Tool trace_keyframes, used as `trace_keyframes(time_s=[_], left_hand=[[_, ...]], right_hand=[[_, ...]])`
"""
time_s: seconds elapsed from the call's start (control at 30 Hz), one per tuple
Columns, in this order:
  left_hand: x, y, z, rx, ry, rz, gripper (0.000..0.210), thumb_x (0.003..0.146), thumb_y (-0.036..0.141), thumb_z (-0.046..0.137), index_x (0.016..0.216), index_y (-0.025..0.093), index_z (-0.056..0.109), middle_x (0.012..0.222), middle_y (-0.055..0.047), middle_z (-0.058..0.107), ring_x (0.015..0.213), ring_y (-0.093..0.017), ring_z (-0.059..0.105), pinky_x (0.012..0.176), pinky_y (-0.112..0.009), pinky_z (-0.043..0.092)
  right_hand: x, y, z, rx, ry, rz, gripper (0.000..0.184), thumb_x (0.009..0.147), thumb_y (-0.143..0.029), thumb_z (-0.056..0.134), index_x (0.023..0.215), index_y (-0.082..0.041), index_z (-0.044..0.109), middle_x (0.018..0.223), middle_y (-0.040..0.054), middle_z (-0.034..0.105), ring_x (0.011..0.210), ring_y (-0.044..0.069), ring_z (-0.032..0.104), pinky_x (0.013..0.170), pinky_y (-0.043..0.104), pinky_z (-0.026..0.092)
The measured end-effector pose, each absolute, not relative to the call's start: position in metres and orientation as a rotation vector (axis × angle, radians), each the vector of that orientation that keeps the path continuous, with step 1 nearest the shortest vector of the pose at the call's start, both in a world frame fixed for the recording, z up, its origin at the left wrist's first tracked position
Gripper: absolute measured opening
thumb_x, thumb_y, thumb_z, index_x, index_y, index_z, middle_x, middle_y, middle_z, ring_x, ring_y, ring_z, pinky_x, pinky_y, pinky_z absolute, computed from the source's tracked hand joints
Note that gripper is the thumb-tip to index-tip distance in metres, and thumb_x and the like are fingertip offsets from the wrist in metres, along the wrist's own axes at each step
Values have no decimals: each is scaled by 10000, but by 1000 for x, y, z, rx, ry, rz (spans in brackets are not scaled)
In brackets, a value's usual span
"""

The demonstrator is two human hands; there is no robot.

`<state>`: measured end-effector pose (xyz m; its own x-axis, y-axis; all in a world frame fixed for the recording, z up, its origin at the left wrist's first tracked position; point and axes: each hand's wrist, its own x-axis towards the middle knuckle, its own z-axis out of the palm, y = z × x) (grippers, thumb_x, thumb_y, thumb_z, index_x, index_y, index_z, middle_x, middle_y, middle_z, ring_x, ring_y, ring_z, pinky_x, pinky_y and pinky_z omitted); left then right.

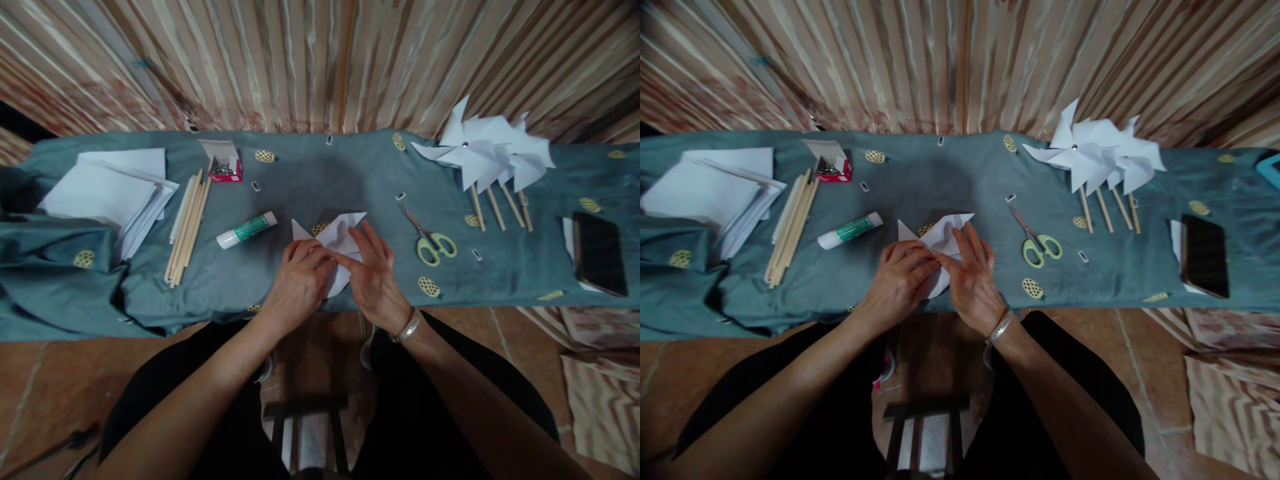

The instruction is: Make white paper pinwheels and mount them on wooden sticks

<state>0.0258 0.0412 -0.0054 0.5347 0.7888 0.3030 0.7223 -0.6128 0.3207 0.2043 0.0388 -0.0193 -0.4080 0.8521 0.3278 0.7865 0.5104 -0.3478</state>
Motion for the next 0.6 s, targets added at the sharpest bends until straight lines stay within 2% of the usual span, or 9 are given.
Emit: trace_keyframes(time_s=[0.17, 0.3, 0.6], left_hand=[[26, 42, -5, 2615, 1295, 617, 211, 906, 175, 512, 1035, 143, 676, 1068, -99, 682, 1101, -282, 528, 961, -478, 396], [26, 42, -5, 2616, 1298, 632, 218, 912, 185, 509, 1045, 147, 678, 1057, -101, 686, 1092, -281, 536, 951, -485, 404], [27, 42, -6, 2639, 1305, 624, 224, 913, 189, 505, 1043, 145, 681, 1059, -101, 687, 1084, -285, 539, 961, -489, 402]], right_hand=[[208, 38, -13, -1333, -2312, 177, 393, 933, -149, 359, 1224, -217, 614, 1475, 107, 384, 1434, 325, 253, 1083, 534, 308], [211, 40, -12, -1352, -2345, 187, 373, 924, -149, 388, 1209, -235, 613, 1503, 86, 364, 1445, 319, 221, 1088, 544, 285], [204, 38, -14, -1387, -2406, 115, 366, 909, -102, 414, 1188, -251, 599, 1474, 76, 417, 1459, 304, 207, 1104, 531, 286]])
